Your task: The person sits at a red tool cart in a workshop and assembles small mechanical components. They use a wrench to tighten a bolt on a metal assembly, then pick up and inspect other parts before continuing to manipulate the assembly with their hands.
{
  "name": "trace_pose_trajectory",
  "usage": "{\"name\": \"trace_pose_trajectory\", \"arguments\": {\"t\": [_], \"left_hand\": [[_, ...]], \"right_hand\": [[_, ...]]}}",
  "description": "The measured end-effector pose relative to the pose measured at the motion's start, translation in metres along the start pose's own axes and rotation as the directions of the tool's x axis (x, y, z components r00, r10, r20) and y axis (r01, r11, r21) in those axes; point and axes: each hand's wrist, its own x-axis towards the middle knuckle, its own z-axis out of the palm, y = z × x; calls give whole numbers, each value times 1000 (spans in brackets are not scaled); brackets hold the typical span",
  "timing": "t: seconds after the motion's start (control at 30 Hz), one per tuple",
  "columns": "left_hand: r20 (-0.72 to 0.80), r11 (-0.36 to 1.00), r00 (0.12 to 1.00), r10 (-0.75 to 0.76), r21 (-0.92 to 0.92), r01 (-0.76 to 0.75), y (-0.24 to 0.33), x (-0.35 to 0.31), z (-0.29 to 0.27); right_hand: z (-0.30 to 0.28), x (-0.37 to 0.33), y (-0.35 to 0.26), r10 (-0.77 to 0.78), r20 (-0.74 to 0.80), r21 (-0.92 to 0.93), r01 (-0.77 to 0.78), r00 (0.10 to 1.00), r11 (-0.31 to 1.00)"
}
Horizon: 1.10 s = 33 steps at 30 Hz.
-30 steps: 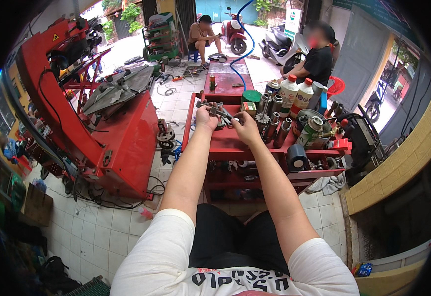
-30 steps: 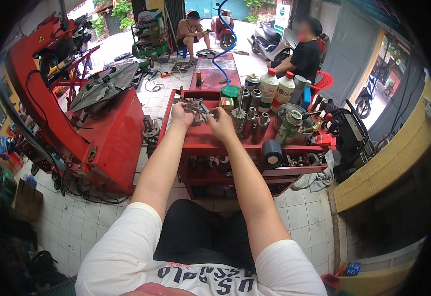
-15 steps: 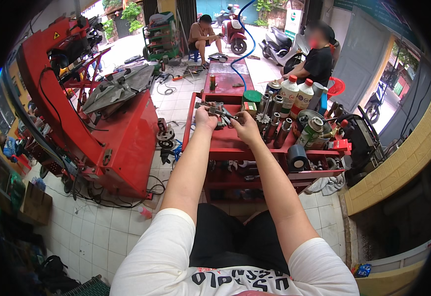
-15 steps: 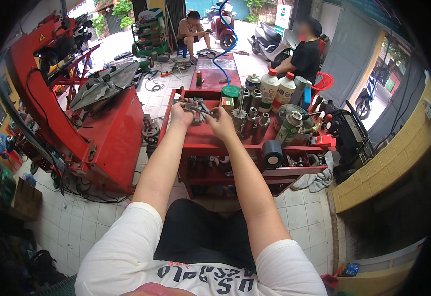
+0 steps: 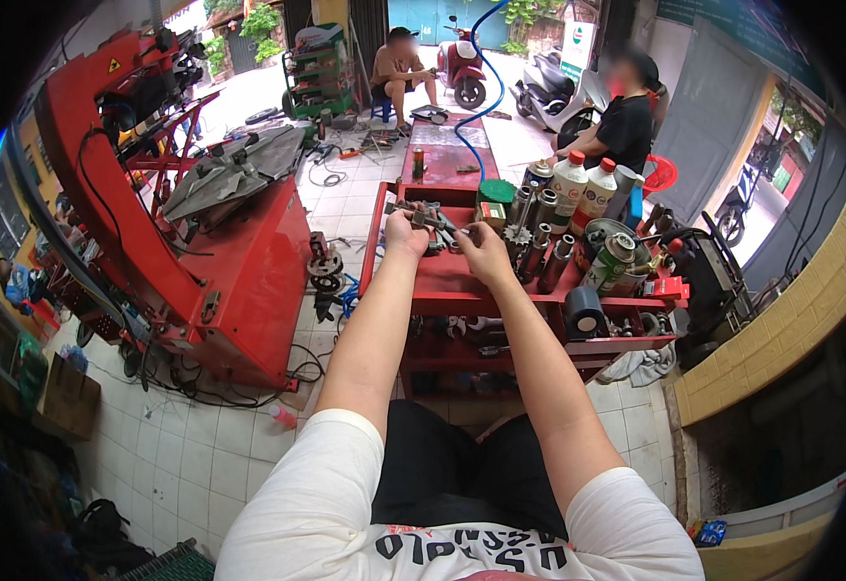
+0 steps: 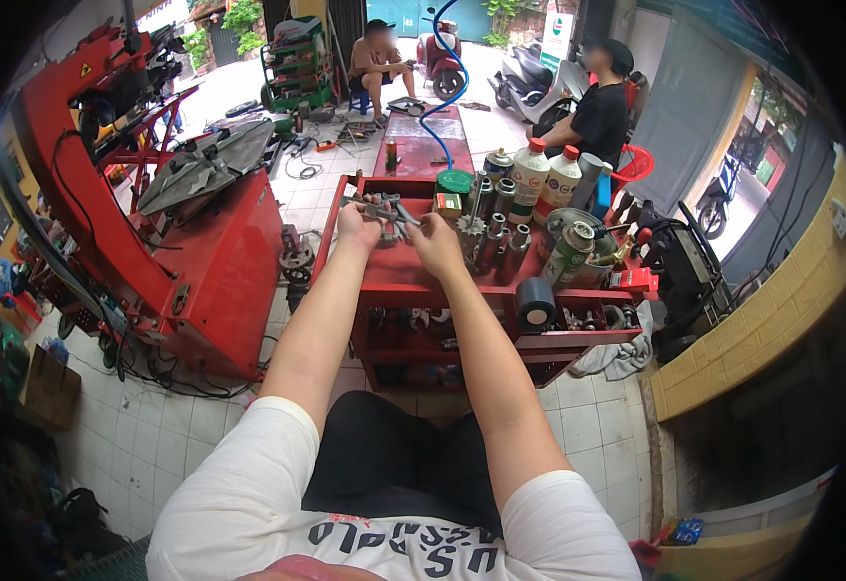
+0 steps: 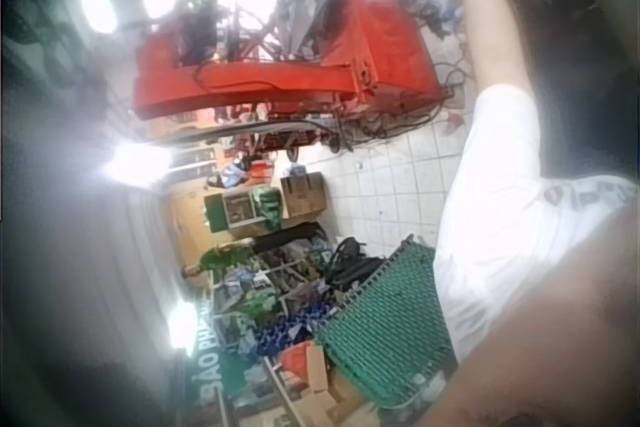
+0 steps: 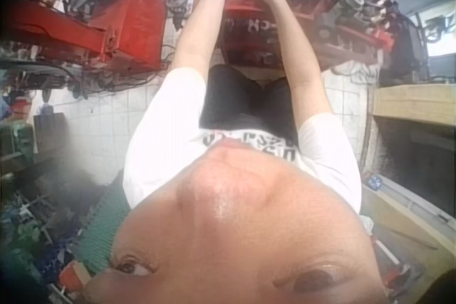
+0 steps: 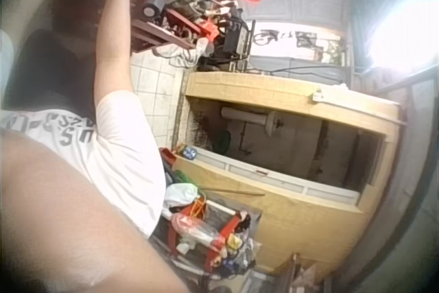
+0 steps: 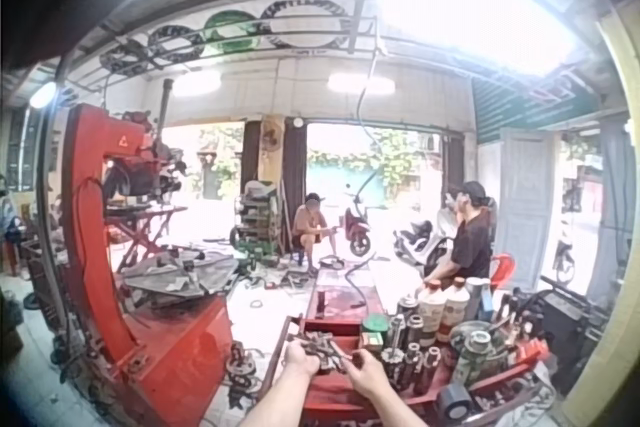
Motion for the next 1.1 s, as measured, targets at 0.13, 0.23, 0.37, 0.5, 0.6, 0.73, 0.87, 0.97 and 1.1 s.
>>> {"name": "trace_pose_trajectory", "arguments": {"t": [0.13, 0.23, 0.37, 0.5, 0.6, 0.73, 0.87, 0.97, 1.1], "left_hand": [[-17, 1000, 1000, 21, 2, -21, -1, 1, -1], [-1, 999, 999, 32, 32, -32, 1, 0, -2], [-26, 998, 999, 33, 50, -32, 0, 0, -1], [-23, 999, 999, 30, 41, -29, -1, -2, 0], [-12, 999, 1000, 21, 35, -20, -6, 1, 2], [-17, 999, 999, 38, 37, -38, 4, 0, -2], [-36, 991, 995, 96, 93, -92, -4, -9, 5], [-54, 987, 991, 120, 116, -113, -9, -14, 11], [-36, 990, 994, 105, 99, -101, -2, -11, 8]], "right_hand": [[0, -2, 1, -36, 42, 16, 35, 998, 999], [-4, -5, -9, 6, 56, -112, 0, 998, 994], [-10, -4, -19, 115, 121, -149, -97, 986, 984], [-9, -3, -20, 117, 98, -177, -98, 988, 979], [-4, -3, -4, -55, -64, -40, 52, 996, 998], [-2, -6, -14, -70, 11, -91, 71, 997, 993], [-5, -7, -12, -82, 13, -192, 83, 997, 978], [-7, -6, -8, -16, 44, -201, 25, 999, 979], [-5, -2, -9, 53, 98, -224, -30, 994, 974]]}}
